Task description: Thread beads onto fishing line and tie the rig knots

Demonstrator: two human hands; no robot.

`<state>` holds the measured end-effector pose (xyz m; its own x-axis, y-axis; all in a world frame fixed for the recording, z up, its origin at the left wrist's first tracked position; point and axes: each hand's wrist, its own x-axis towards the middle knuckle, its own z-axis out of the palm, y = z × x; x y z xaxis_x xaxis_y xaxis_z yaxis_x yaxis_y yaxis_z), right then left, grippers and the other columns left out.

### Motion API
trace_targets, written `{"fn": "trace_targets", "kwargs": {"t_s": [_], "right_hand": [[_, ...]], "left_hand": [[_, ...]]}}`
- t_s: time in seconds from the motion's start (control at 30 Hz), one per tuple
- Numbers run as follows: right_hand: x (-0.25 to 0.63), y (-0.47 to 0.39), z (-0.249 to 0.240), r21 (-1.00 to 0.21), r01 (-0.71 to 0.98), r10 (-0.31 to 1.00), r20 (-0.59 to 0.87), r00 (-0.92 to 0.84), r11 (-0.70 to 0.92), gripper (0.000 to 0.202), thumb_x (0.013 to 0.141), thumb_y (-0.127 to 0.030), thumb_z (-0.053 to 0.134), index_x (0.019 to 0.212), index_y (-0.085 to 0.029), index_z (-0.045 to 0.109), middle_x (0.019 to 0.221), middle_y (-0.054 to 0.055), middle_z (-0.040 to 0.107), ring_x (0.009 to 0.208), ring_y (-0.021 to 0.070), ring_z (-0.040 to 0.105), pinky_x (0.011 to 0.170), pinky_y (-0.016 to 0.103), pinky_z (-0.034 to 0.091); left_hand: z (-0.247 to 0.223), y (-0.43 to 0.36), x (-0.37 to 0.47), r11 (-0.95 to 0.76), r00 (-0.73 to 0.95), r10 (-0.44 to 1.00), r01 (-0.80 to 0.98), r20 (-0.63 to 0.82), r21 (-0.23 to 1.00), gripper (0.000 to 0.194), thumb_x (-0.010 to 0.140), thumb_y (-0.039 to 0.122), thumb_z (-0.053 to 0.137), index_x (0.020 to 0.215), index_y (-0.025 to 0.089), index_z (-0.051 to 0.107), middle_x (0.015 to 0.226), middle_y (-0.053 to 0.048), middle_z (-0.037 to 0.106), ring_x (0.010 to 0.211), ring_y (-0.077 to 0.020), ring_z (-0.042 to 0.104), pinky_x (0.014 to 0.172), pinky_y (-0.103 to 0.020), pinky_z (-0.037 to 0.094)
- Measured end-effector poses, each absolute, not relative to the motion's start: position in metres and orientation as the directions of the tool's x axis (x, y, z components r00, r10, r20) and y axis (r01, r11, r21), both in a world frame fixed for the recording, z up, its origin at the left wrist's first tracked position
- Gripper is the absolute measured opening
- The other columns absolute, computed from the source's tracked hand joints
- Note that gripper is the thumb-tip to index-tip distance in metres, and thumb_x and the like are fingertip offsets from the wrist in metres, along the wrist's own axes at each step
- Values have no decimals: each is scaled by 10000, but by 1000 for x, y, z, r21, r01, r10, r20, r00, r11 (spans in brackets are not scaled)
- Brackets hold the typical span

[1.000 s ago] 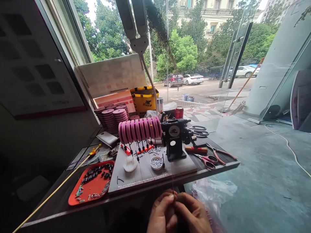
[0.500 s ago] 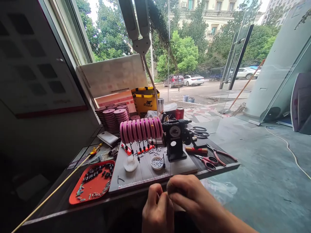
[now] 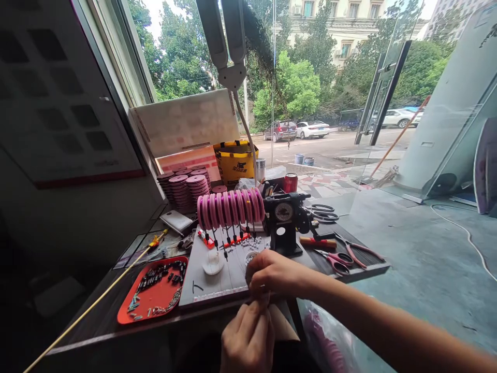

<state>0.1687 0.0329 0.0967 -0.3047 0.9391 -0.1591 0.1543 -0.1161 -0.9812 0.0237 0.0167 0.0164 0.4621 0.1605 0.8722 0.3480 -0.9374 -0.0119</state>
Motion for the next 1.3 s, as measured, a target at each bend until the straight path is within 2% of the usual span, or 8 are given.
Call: {"fn": "trace_targets", "kwargs": {"t_s": [0.1,0.2,0.4,0.7,0.87,1.03,1.17,1.3], "right_hand": [[171,17,99,-984,177,967,-76,-242,-33,95,574,-79,516,518,-155,510,508,-44,488,484,89,428,456,185,333],[175,-12,91,-962,253,994,109,1,105,26,694,-155,542,679,-174,532,659,-30,516,598,106,445,542,200,342],[173,-56,18,-919,367,928,253,275,142,220,794,-326,531,652,-168,592,636,12,559,576,148,497,543,247,371],[149,-46,-30,-920,-391,988,-58,142,2,344,661,-482,693,712,-143,672,638,37,640,632,185,593,639,286,446],[155,-53,-24,-993,43,976,119,182,113,340,815,-438,496,630,-162,567,562,-8,516,538,137,507,526,234,386],[169,-62,-2,-623,693,894,443,-72,364,216,812,-157,397,616,-183,481,582,-19,482,493,97,427,458,201,292],[175,-47,35,-267,832,752,613,-242,486,176,772,-94,430,639,-181,508,587,-1,542,515,118,436,500,237,291],[178,-19,70,-307,761,791,452,-412,572,112,709,-70,560,679,-178,559,789,16,616,606,115,476,553,225,316]], "left_hand": [[16,15,26,-893,363,446,239,818,381,241,731,-5,566,869,148,690,795,-82,720,722,-183,668,683,-230,529],[15,11,32,-178,262,945,-100,198,979,115,651,73,674,580,162,689,697,-43,685,629,-129,621,568,-165,491],[4,9,39,538,365,832,-344,-418,770,148,481,165,791,572,146,676,589,-13,655,391,-13,401,324,-97,226],[10,4,49,575,410,803,-335,-434,747,175,456,174,793,530,119,644,601,-32,654,417,-41,464,332,-118,242],[13,5,47,566,417,799,-281,-433,775,141,488,182,761,546,137,641,572,0,591,429,-36,412,366,-127,214],[24,7,46,287,378,902,-168,-208,943,148,513,118,719,445,136,589,522,41,450,469,-54,335,435,-164,251],[28,8,42,-242,343,916,64,207,968,181,623,228,673,478,147,602,689,-8,466,641,-132,426,560,-211,335],[22,10,39,-196,397,896,-45,197,980,305,662,428,671,547,149,628,685,-13,468,639,-149,422,549,-231,347]]}}
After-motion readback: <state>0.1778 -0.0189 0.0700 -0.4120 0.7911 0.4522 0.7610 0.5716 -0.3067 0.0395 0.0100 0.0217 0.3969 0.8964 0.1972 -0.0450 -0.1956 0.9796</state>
